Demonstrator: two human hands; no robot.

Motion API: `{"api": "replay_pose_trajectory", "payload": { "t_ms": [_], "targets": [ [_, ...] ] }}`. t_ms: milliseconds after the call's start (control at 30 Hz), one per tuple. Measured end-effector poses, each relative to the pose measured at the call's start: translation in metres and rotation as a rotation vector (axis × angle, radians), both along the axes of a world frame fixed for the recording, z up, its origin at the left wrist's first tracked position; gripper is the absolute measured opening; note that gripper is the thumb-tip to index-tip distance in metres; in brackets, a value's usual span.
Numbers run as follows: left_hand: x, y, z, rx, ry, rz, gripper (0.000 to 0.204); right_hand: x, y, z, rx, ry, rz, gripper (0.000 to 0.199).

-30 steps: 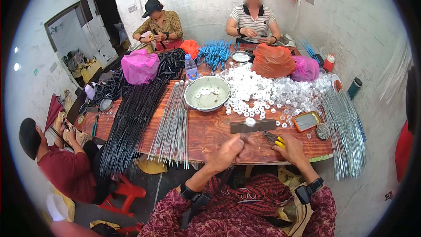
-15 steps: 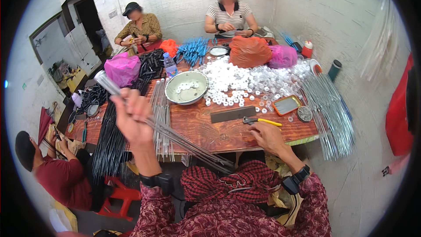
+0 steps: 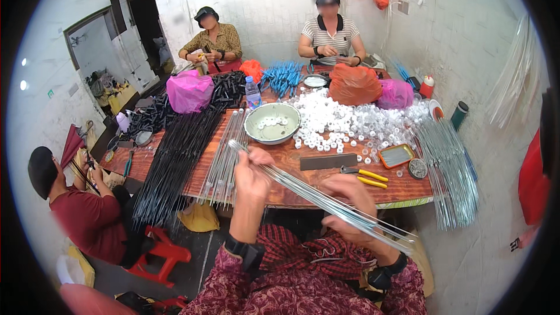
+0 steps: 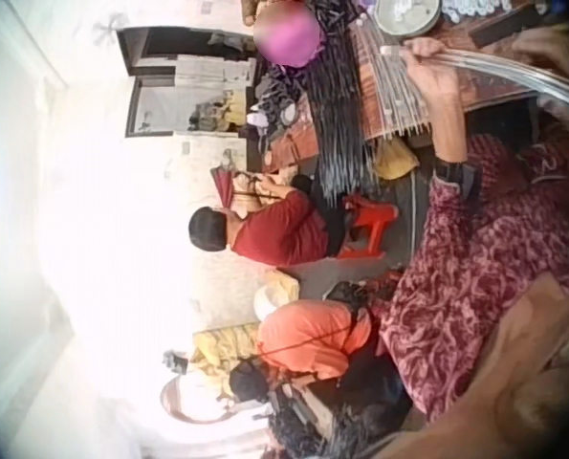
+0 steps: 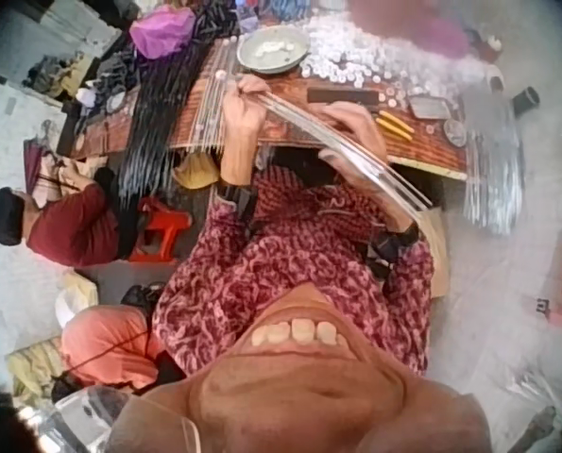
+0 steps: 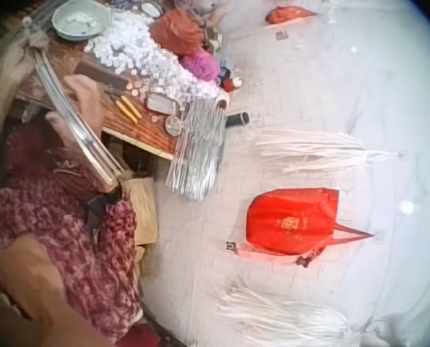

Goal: The recorder is assembling metal umbrella ribs by attaching plastic end caps and using pliers to secure the components.

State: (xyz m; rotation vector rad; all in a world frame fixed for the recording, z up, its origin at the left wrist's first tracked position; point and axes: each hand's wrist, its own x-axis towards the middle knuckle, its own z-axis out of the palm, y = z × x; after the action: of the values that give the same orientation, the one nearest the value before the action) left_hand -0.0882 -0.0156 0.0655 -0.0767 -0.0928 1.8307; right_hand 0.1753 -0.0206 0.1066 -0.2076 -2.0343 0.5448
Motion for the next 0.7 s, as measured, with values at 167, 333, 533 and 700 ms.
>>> {"api": "replay_pose_trajectory", "payload": {
  "t_ms": [167,333,533,700],
  "targets": [
    [0.063,-0.067,-0.013,-0.175,0.48,-0.187,0.033,0.042,-0.017,0.036,-0.13,0.069,-0.022,0.019],
    [0.06,-0.113,-0.11,-0.26,0.307,-0.74,0.043,0.044,-0.013,0.036,-0.365,-0.223,-0.007,0.015],
    [0.025,-0.124,-0.198,-0.568,0.493,-1.054,0.054,-0.019,0.006,-0.06,-0.664,-0.131,-0.055,0.015],
    [-0.003,-0.09,-0.103,-0.423,1.479,-0.861,0.036,-0.033,0.029,-0.042,-0.629,-0.266,-0.13,0.035]
  ]
}}
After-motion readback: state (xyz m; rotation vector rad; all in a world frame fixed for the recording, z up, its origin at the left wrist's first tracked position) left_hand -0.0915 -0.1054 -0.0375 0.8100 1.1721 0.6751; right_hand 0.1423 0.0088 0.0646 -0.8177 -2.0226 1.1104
